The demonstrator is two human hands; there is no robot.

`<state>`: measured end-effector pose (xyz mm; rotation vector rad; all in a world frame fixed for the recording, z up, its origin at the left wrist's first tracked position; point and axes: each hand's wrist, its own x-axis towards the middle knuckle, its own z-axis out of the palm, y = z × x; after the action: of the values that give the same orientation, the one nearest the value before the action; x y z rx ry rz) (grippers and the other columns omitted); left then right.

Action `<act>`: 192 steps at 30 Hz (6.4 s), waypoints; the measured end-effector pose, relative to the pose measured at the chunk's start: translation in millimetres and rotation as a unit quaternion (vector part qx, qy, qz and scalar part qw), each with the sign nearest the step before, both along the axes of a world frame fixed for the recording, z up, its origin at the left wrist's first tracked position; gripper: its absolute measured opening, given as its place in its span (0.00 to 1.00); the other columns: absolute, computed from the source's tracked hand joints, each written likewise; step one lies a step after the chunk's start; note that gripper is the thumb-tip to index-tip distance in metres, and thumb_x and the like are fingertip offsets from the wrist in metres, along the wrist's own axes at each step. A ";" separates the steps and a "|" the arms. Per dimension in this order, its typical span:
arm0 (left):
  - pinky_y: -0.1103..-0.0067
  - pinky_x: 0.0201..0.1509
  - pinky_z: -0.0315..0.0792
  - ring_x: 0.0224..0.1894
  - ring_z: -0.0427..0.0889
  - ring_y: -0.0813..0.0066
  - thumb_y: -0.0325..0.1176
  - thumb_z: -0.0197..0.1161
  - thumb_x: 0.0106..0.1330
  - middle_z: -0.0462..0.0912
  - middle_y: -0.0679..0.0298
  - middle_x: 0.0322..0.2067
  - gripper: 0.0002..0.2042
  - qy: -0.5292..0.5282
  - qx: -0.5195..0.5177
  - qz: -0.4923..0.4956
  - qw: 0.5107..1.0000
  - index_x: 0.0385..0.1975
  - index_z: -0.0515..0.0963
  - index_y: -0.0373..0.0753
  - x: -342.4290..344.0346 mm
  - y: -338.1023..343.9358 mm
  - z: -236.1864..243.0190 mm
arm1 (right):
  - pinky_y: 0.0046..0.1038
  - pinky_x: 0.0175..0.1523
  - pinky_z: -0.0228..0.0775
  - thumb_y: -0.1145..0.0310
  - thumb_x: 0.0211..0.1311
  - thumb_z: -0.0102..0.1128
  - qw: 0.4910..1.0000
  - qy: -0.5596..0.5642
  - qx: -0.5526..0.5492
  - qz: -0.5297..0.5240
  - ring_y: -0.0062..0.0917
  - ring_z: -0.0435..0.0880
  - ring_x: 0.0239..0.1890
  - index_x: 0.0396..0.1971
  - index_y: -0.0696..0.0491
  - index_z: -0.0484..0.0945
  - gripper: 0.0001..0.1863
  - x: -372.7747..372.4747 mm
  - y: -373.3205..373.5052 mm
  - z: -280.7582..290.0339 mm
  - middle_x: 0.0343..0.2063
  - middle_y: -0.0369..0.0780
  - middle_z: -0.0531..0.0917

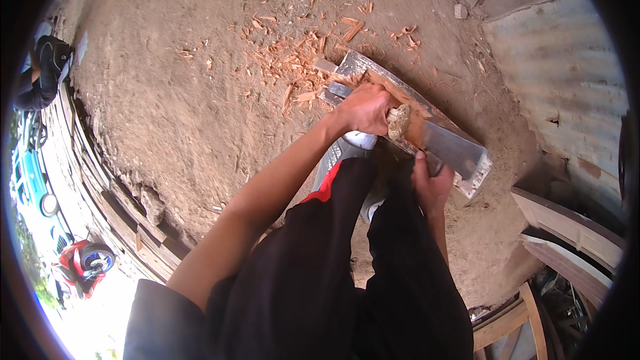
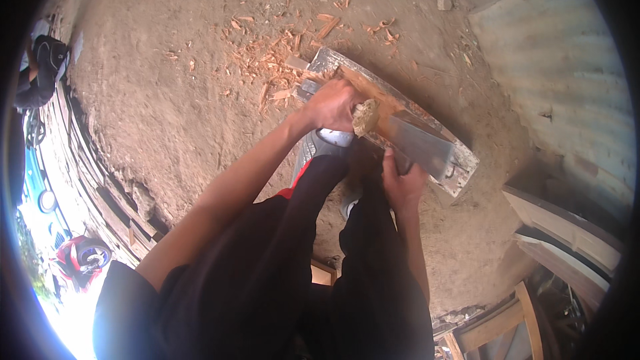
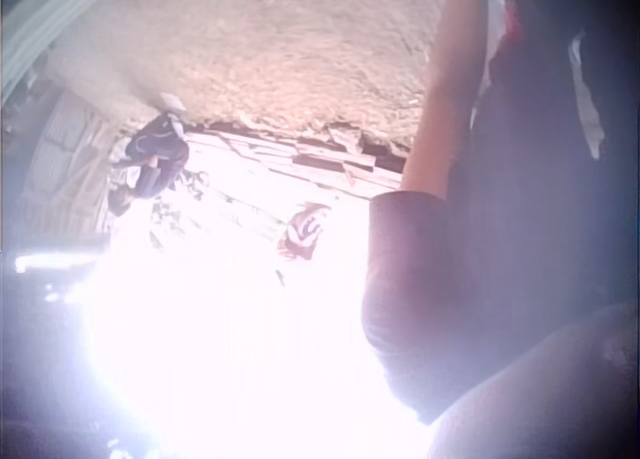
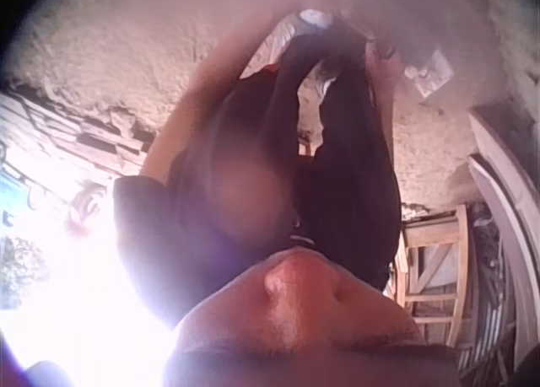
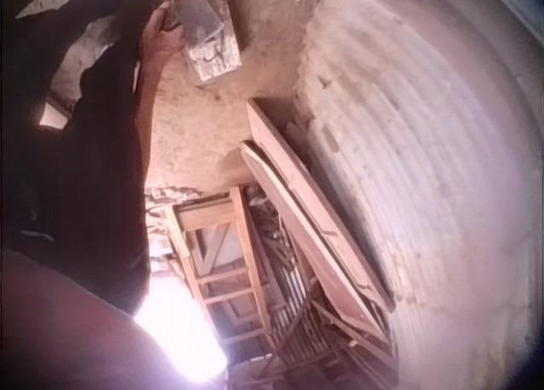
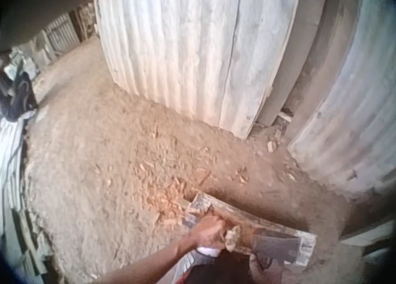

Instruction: The person uses a small axe to repeatedly strike and chip away at a rectangular wooden block placed on the ground. Wood shavings accumulate around the block as the person continues to carve.

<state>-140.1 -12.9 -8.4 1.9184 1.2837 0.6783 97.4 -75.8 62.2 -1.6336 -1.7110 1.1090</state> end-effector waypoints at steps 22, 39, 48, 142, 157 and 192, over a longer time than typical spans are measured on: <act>0.55 0.32 0.72 0.28 0.81 0.41 0.31 0.64 0.37 0.78 0.46 0.19 0.10 -0.042 -0.021 0.000 0.999 0.18 0.74 0.34 1.6 2.8 13.2 | 0.22 0.19 0.58 0.74 0.72 0.60 0.988 0.085 -0.107 -0.074 0.15 0.68 0.13 0.35 0.59 0.74 0.06 -19.0 -6.4 45.9 0.14 0.32 0.71; 0.58 0.34 0.76 0.29 0.83 0.42 0.33 0.65 0.37 0.79 0.46 0.19 0.10 -0.042 -0.024 0.042 0.998 0.20 0.79 0.36 -2.5 -0.4 6.5 | 0.29 0.32 0.71 0.71 0.66 0.65 0.996 -0.035 0.059 0.050 0.26 0.79 0.24 0.42 0.61 0.79 0.10 -0.2 0.1 8.6 0.22 0.38 0.80; 0.59 0.34 0.75 0.30 0.83 0.43 0.32 0.65 0.37 0.80 0.46 0.20 0.09 -0.040 0.004 0.058 0.998 0.20 0.81 0.38 -6.5 0.8 1.2 | 0.22 0.20 0.64 0.74 0.69 0.62 0.982 0.097 -0.134 -0.091 0.15 0.73 0.16 0.38 0.57 0.74 0.05 -2.6 0.9 22.7 0.18 0.33 0.75; 0.59 0.45 0.80 0.38 0.88 0.48 0.38 0.69 0.49 0.87 0.50 0.30 0.11 0.031 -0.063 -0.135 0.988 0.31 0.85 0.40 167.4 17.8 50.7 | 0.24 0.17 0.59 0.67 0.70 0.62 0.922 0.149 -0.226 -0.278 0.19 0.70 0.12 0.34 0.58 0.74 0.10 123.8 -44.3 72.1 0.15 0.36 0.73; 0.59 0.44 0.80 0.37 0.87 0.45 0.39 0.69 0.48 0.86 0.47 0.28 0.10 0.077 -0.046 -0.099 0.991 0.26 0.84 0.39 132.7 35.4 21.3 | 0.22 0.15 0.56 0.41 0.77 0.47 0.923 0.186 -0.194 -0.275 0.18 0.68 0.11 0.28 0.56 0.71 0.31 125.5 -40.7 82.0 0.13 0.35 0.69; 0.57 0.48 0.79 0.39 0.86 0.44 0.34 0.65 0.46 0.86 0.46 0.30 0.13 0.059 -0.051 -0.094 0.993 0.32 0.84 0.38 130.0 37.3 5.3 | 0.24 0.17 0.61 0.46 0.79 0.44 0.934 0.159 -0.167 -0.273 0.19 0.69 0.12 0.25 0.55 0.71 0.29 73.2 -25.0 36.9 0.14 0.35 0.71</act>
<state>-10.1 24.4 -3.1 1.9885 1.1668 0.4023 170.6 -100.8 99.1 -1.8473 -0.8145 1.3242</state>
